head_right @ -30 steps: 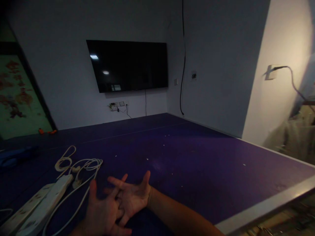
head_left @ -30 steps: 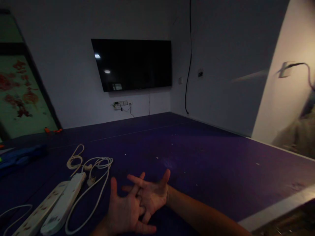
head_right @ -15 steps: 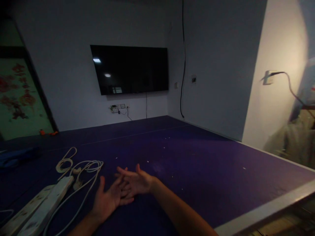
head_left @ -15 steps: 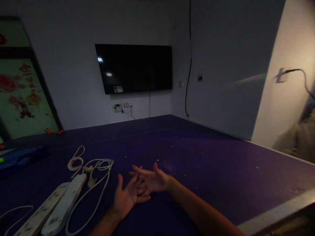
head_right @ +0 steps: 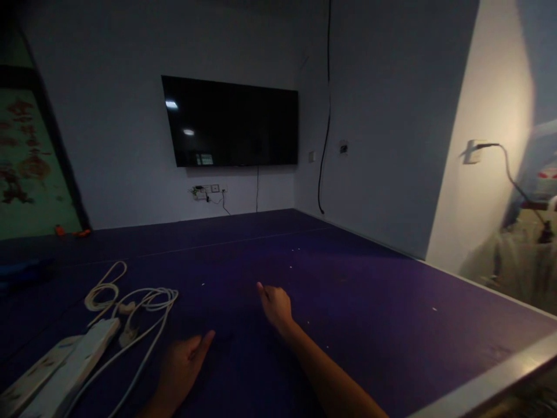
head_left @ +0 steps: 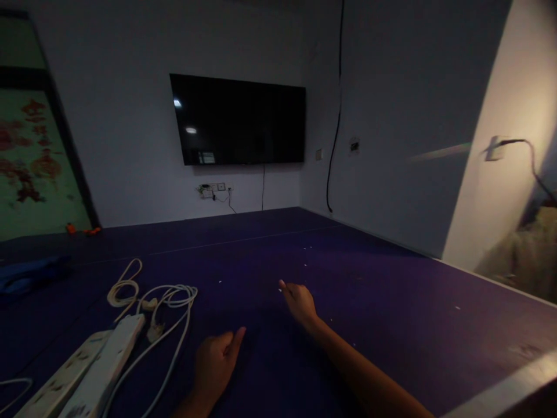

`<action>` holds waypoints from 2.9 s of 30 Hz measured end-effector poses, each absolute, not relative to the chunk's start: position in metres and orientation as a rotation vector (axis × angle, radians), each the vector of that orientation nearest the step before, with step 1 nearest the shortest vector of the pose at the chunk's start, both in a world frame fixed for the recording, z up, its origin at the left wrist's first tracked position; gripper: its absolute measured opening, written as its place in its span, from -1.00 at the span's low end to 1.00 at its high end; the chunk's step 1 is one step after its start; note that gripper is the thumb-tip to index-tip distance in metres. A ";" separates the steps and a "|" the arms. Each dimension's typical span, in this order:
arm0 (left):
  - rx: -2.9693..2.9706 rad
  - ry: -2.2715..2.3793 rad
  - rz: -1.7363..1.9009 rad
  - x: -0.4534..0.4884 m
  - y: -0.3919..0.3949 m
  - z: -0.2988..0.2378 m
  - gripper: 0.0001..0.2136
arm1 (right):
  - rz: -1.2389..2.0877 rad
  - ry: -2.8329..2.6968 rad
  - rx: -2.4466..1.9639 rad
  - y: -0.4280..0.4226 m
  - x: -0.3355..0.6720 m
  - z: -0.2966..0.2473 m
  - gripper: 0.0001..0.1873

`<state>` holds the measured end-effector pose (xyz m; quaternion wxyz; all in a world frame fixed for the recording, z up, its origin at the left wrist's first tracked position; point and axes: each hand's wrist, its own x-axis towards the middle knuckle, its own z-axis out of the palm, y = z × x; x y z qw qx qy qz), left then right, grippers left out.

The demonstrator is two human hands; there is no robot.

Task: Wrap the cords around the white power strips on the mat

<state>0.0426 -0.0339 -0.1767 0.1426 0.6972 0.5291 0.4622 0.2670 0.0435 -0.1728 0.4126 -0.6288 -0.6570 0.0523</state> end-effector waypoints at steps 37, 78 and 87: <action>2.261 1.195 0.997 0.044 -0.043 -0.184 -0.48 | 0.046 -2.072 -1.703 0.030 0.268 -0.168 -0.39; 2.404 2.581 0.822 -0.013 -0.015 -0.139 -0.70 | 0.037 -2.217 -1.555 0.016 0.247 -0.167 -0.57; 2.125 2.748 0.456 -0.057 -0.001 -0.127 -0.53 | 0.027 -2.230 -1.569 0.014 0.244 -0.166 -0.58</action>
